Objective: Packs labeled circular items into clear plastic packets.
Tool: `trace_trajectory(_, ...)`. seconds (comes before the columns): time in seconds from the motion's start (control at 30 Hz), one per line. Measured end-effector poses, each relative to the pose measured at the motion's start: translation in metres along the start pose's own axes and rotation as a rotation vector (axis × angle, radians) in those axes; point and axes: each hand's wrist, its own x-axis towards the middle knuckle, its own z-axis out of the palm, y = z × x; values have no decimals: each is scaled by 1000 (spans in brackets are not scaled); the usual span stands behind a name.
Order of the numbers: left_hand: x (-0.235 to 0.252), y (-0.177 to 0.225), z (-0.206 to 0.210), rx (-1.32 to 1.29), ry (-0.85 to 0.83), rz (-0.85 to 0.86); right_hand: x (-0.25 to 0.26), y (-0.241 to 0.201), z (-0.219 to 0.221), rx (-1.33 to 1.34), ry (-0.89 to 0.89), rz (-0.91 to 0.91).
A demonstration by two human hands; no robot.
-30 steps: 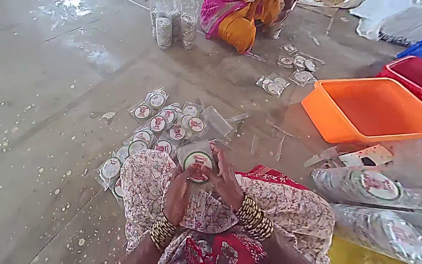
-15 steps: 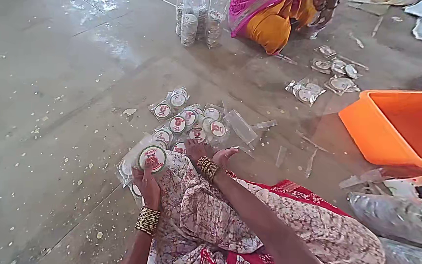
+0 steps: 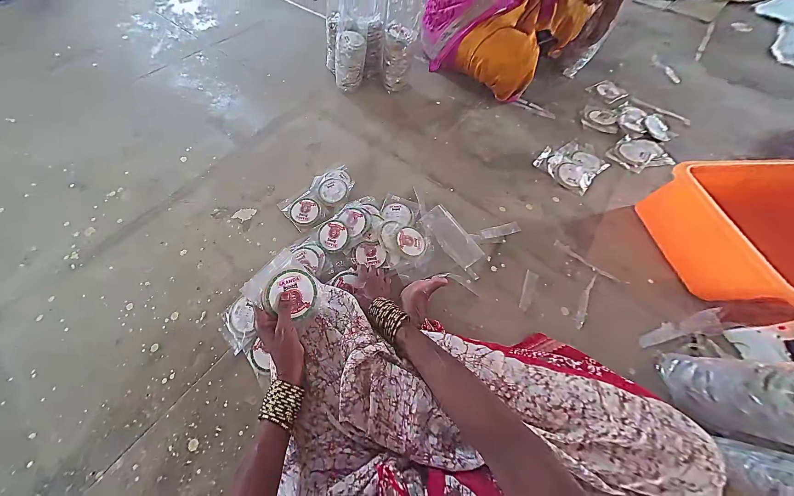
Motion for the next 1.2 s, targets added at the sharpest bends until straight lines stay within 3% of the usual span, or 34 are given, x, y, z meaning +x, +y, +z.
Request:
trace_trajectory(0.07, -1, 1, -1, 31, 0, -4, 30, -8, 20, -61, -28, -143)
trace_trajectory(0.13, -1, 3, -2, 45, -3, 4, 28, -9, 0, 102, -31, -118)
trace_trajectory(0.27, -5, 14, 1, 51, 9, -49, 1, -10, -47, 679, 256, -85)
trace_trajectory(0.33, -8, 21, 6, 23, -49, -121, -21, -24, -63, 990, 249, -132)
trace_trajectory(0.4, -18, 29, 17, -37, -103, -220, -46, -38, -71, 1120, 125, -236)
trace_trajectory(0.5, -38, 47, 33, -170, -170, -437, -61, -45, -61, 927, 7, -389)
trace_trajectory(0.57, -50, 60, 37, -269, -167, -501, -65, -47, -45, 804, 141, -386)
trace_trajectory(0.7, -62, 52, 25, -276, -174, -440, -69, -53, -13, 805, 331, -316)
trace_trajectory(0.83, -52, 56, 24, -229, -19, -446, -72, -54, 3, 568, 396, -443)
trace_trajectory(0.9, -45, 54, 15, -171, -53, -419, -66, -50, -2, 463, 355, -556)
trace_trajectory(0.97, -42, 50, 10, -130, -115, -389, -59, -54, -21, 287, 195, -635)
trace_trajectory(1.03, -41, 42, 8, -142, -147, -376, -56, -63, -35, 162, 56, -610)
trace_trajectory(1.2, -44, 25, 9, -180, -154, -378, -53, -67, -21, 258, 153, -409)
